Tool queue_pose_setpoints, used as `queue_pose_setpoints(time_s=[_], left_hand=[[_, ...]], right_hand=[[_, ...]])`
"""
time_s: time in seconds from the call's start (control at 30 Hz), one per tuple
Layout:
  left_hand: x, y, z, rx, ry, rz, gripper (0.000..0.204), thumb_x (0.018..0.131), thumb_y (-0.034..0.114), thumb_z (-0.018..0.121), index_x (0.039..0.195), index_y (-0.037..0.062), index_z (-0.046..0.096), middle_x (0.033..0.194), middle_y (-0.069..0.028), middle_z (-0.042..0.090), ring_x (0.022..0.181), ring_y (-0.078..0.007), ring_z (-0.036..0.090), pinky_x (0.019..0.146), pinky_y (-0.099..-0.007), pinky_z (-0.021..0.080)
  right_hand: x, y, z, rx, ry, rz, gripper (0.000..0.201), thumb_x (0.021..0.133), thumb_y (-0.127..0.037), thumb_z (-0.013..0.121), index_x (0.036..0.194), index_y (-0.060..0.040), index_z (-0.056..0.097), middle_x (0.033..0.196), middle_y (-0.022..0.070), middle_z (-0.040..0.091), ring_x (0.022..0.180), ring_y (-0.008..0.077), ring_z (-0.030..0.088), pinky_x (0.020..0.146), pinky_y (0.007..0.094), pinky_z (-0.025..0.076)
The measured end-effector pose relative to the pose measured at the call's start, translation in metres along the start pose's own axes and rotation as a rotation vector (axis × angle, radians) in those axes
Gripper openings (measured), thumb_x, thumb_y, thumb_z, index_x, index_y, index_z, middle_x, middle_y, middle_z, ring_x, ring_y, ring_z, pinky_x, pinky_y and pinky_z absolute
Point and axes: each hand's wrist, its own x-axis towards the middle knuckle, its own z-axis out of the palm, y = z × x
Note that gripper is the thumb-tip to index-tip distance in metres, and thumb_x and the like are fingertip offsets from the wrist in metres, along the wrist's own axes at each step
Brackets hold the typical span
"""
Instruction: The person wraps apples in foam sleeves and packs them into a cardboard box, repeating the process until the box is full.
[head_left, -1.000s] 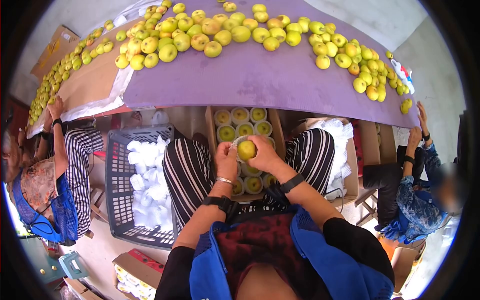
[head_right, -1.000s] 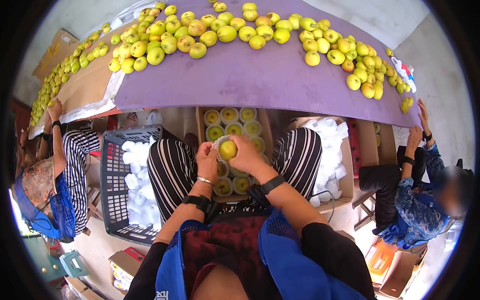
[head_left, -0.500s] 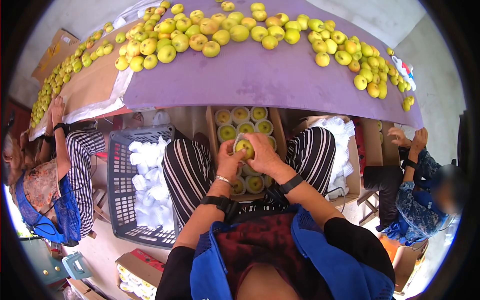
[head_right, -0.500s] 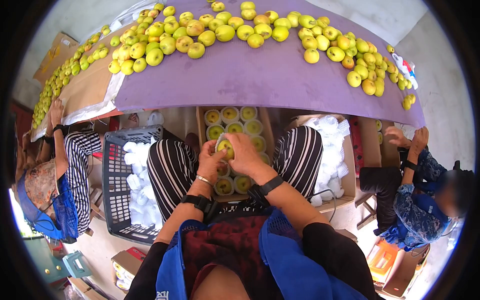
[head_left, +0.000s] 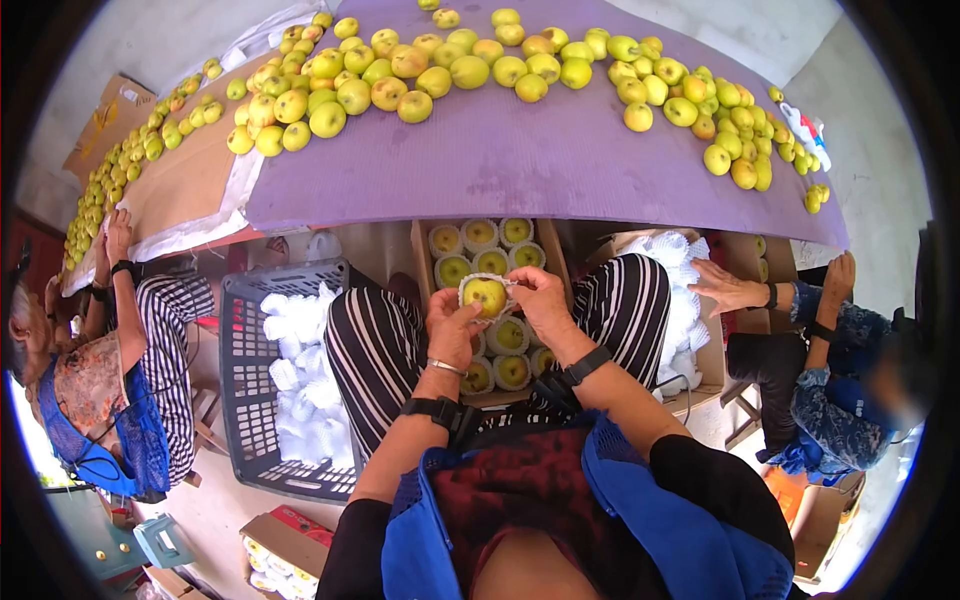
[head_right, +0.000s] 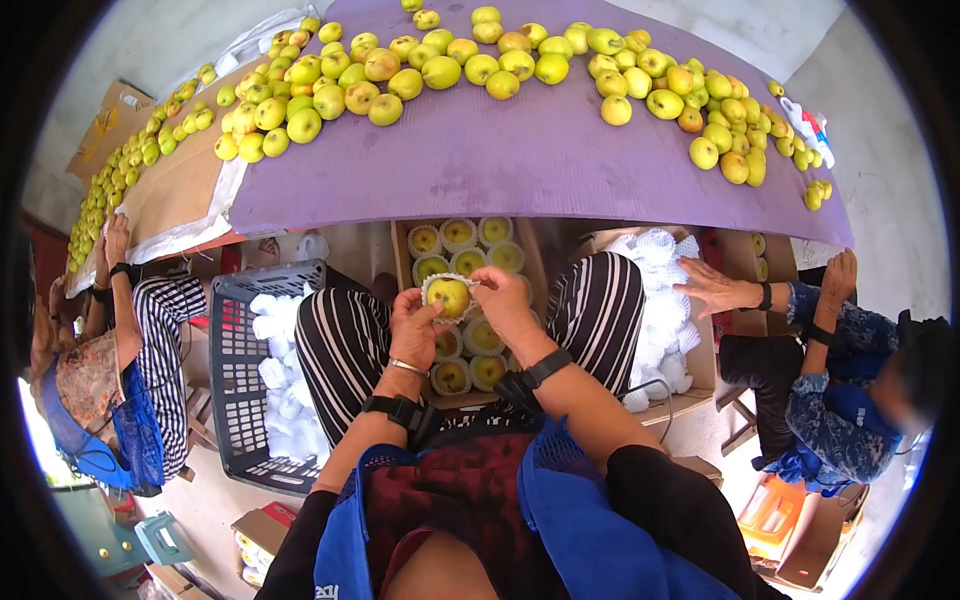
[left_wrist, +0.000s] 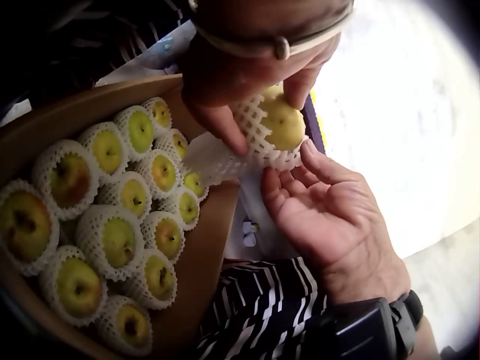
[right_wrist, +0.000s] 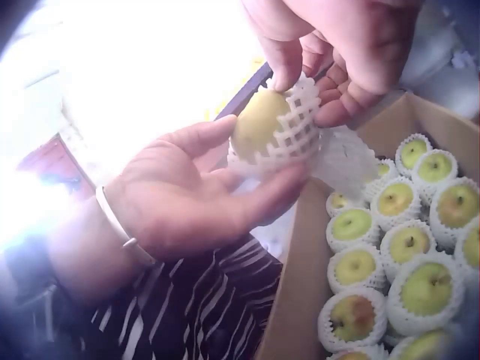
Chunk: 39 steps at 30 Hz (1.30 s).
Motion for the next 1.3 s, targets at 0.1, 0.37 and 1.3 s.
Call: queue_pose_setpoints(time_s=[0.1, 0.37, 1.3], left_hand=[[-0.004, 0.005, 0.004, 0.014, 0.010, 0.015, 0.040, 0.073, 0.000, 0.055, 0.108, 0.0076, 0.037, 0.103, -0.0097, 0.046, 0.092, -0.0217, 0.052, 0.067, -0.0373, 0.051], [0.001, -0.001, -0.003, -0.144, -0.040, 0.013, 0.038, 0.076, 0.000, 0.052, 0.110, 0.0086, 0.037, 0.105, -0.0096, 0.048, 0.093, -0.0236, 0.053, 0.070, -0.0382, 0.050], [-0.004, 0.005, -0.014, -0.178, -0.128, -0.094, 0.036, 0.077, 0.011, 0.056, 0.110, 0.0046, 0.042, 0.105, -0.0079, 0.052, 0.095, -0.0223, 0.053, 0.073, -0.0385, 0.047]], right_hand=[[-0.003, 0.000, 0.002, -0.119, -0.002, -0.148, 0.011, 0.075, -0.003, 0.056, 0.085, 0.0000, 0.058, 0.078, 0.0034, 0.056, 0.068, 0.0079, 0.052, 0.059, 0.0204, 0.044], [-0.005, -0.004, 0.004, 0.158, -0.076, -0.060, 0.016, 0.072, -0.003, 0.058, 0.088, -0.0005, 0.057, 0.081, 0.0019, 0.055, 0.068, 0.0080, 0.051, 0.060, 0.0195, 0.043], [0.007, -0.010, -0.009, -0.410, 0.102, -0.403, 0.026, 0.069, -0.016, 0.066, 0.086, 0.0018, 0.056, 0.081, 0.0059, 0.056, 0.074, 0.0109, 0.051, 0.065, 0.0236, 0.042]])
